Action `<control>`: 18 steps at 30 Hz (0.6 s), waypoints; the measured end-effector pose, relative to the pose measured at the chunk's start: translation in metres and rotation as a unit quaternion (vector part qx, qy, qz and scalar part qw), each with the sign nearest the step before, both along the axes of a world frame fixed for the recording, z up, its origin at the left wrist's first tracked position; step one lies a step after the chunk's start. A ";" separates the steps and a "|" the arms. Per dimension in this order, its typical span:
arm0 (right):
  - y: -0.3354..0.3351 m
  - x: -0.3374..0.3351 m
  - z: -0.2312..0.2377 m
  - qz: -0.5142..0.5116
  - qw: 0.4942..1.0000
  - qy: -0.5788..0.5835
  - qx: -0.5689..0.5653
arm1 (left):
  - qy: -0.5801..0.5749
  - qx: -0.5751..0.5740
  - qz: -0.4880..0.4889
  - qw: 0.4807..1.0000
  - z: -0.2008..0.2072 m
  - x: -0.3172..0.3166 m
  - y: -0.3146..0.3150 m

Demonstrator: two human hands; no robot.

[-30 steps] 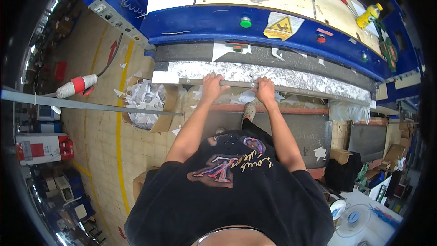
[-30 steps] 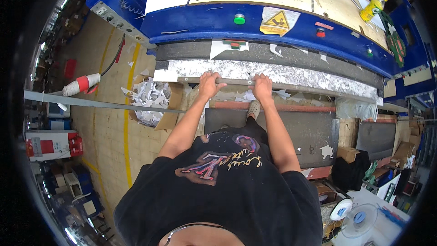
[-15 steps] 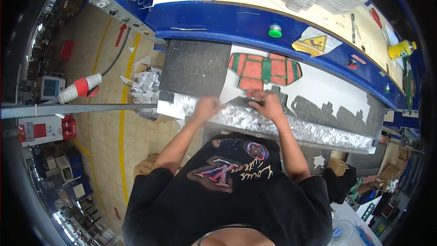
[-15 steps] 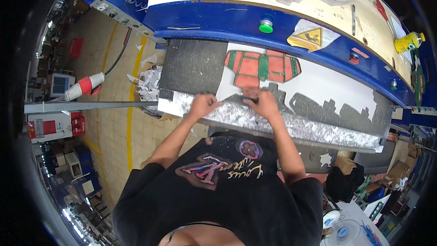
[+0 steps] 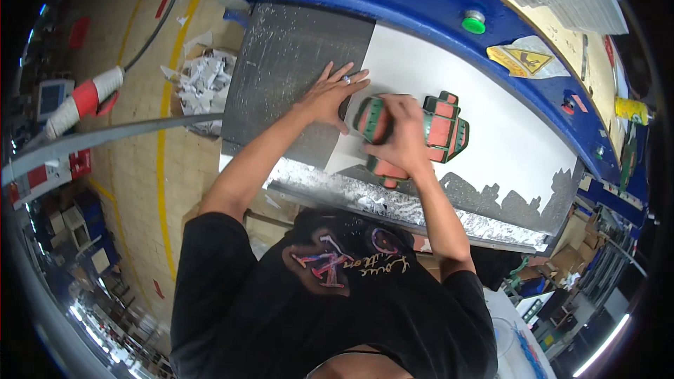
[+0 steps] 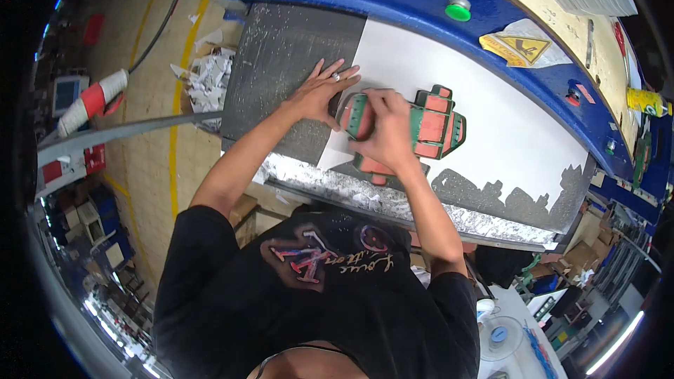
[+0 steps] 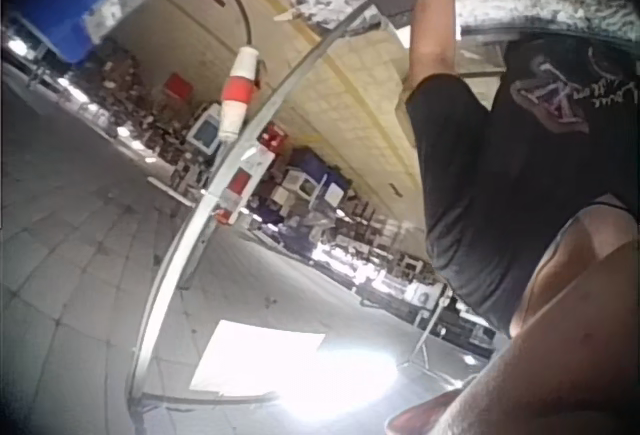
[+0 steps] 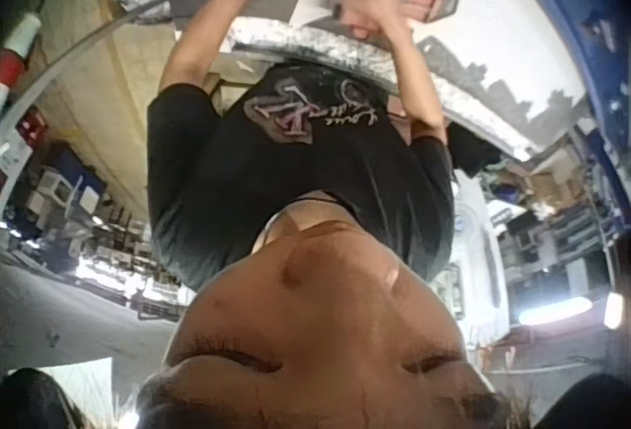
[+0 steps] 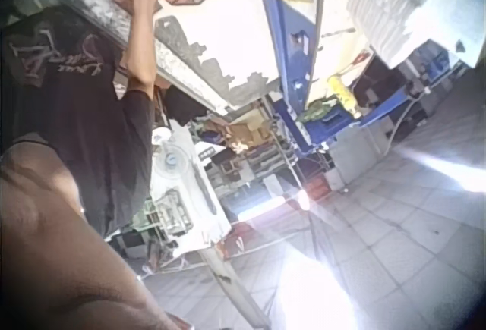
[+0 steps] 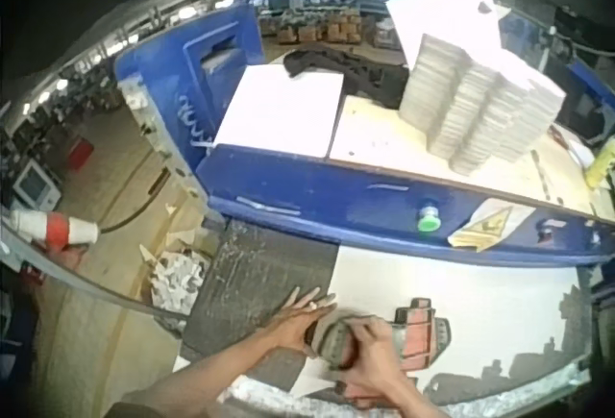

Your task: Using an industrial die-cutting press to cut components from white sheet material.

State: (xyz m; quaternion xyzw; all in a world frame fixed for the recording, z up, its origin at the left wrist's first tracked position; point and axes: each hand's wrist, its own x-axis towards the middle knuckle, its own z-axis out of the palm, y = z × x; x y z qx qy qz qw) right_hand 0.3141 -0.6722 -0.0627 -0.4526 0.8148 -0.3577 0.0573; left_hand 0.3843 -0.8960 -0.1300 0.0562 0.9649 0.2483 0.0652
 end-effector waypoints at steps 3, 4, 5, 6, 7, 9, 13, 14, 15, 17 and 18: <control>0.056 0.008 0.072 -0.063 0.994 -0.026 -0.086 | 0.047 0.020 -0.004 0.999 -0.023 0.008 0.000; 0.078 0.006 0.089 -0.107 0.981 -0.062 -0.152 | 0.068 0.040 -0.002 0.997 -0.021 0.005 0.000; 0.104 -0.003 0.093 -0.136 0.956 -0.123 -0.230 | 0.026 0.023 0.012 0.999 -0.007 0.007 0.005; 0.126 -0.012 0.090 -0.146 0.921 -0.179 -0.312 | 0.013 -0.007 0.023 1.000 -0.011 0.013 0.004; 0.143 -0.011 0.087 -0.192 0.853 -0.282 -0.395 | -0.037 -0.025 0.036 0.998 -0.002 0.015 0.004; 0.158 -0.009 0.096 -0.261 0.726 -0.332 -0.543 | -0.048 -0.020 0.053 0.997 -0.002 0.018 0.015; 0.215 -0.050 0.079 -0.459 0.623 -0.335 -0.538 | 0.085 -0.002 0.158 0.984 -0.008 0.029 0.047; 0.222 -0.062 0.078 -0.510 0.603 -0.343 -0.508 | 0.101 0.025 0.184 0.977 -0.006 0.040 0.055; 0.234 -0.078 0.052 -0.544 0.605 -0.332 -0.477 | 0.118 0.049 0.213 0.969 -0.005 0.054 0.061; 0.248 -0.110 0.017 -0.547 0.541 -0.342 -0.540 | 0.120 0.096 0.270 0.951 -0.004 0.085 0.070; 0.259 -0.124 0.007 -0.553 0.514 -0.344 -0.558 | 0.123 0.103 0.294 0.942 -0.009 0.101 0.076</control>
